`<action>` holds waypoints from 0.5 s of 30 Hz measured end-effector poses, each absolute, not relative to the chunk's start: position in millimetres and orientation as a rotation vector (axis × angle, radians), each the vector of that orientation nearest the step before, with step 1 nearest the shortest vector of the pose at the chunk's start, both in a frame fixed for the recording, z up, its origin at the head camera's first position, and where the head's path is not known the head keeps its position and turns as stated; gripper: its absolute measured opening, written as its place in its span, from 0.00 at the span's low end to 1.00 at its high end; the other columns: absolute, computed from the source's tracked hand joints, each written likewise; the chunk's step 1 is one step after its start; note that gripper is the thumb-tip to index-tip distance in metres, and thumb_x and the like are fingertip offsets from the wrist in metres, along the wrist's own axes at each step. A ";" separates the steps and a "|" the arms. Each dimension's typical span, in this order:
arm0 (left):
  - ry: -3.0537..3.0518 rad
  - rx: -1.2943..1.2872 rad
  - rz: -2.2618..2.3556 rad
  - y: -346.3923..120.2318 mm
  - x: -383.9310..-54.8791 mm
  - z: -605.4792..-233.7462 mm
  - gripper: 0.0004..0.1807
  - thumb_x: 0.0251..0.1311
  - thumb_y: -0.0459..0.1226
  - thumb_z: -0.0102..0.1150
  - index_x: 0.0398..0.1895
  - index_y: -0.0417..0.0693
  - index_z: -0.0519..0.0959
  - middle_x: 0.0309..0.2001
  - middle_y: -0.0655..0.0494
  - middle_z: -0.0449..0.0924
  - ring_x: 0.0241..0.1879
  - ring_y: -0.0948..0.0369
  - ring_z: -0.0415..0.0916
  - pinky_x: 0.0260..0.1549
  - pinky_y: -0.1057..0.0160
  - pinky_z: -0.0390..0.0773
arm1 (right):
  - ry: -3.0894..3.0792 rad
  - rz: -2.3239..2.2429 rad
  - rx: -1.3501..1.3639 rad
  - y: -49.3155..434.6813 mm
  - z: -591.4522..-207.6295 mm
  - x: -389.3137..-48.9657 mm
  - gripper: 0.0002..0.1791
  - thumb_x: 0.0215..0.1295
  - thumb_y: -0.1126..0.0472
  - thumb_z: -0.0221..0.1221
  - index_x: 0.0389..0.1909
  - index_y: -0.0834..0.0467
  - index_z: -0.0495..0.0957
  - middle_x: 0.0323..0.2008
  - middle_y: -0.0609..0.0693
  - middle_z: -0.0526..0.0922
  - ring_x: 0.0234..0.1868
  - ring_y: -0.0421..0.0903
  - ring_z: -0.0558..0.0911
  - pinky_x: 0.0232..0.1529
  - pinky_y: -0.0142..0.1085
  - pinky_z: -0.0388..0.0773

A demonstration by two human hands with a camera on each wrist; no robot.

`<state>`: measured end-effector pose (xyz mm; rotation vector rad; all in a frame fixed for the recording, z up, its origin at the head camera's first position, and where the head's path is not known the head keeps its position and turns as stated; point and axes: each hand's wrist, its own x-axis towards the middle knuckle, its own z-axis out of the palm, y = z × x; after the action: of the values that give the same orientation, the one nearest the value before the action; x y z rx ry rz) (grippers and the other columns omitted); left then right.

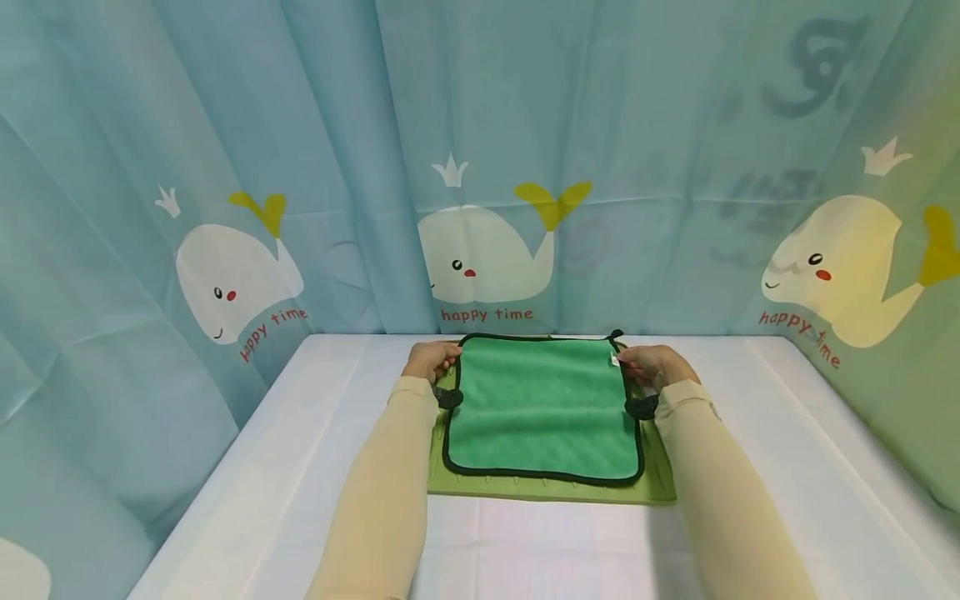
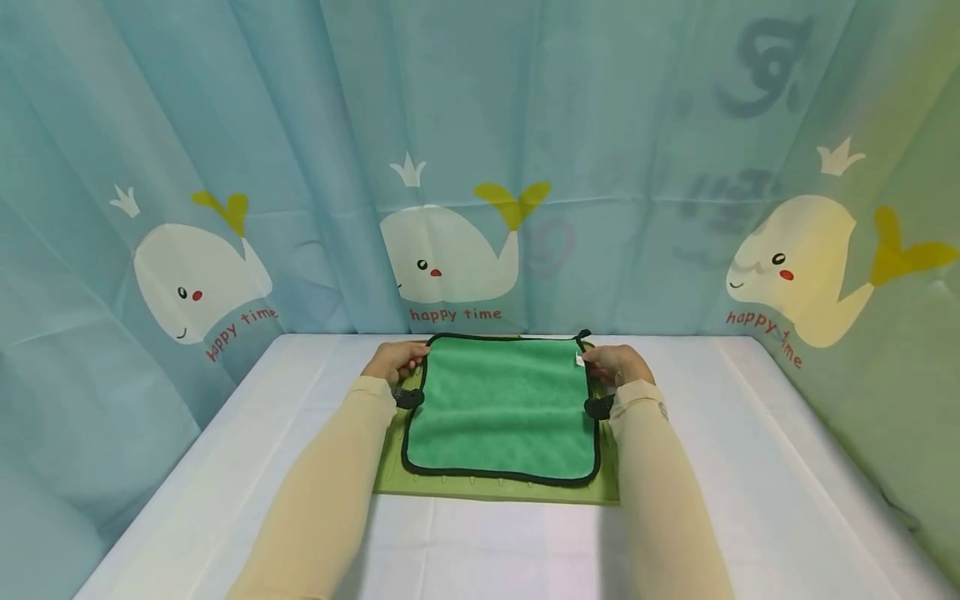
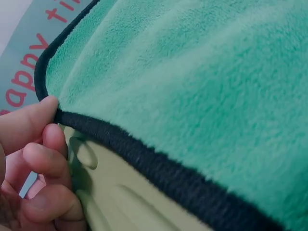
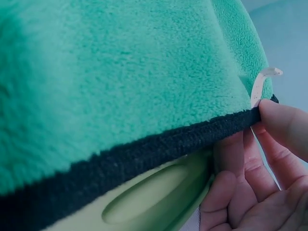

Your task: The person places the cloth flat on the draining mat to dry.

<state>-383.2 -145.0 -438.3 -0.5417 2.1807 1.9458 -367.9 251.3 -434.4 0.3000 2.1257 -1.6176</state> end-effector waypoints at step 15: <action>2.108 -0.577 2.008 -143.1 -384.4 -435.3 0.14 0.68 0.31 0.63 0.54 0.33 0.84 0.20 0.59 0.77 0.15 0.71 0.65 0.20 0.73 0.67 | 2.128 -1.580 0.308 254.4 -430.8 -369.4 0.07 0.79 0.58 0.51 0.40 0.48 0.77 0.25 0.36 0.78 0.30 0.33 0.77 0.38 0.29 0.71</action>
<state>-384.4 -143.1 -435.3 -0.5774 2.1078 2.0079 -369.4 254.4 -430.8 0.3079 2.1279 -1.5800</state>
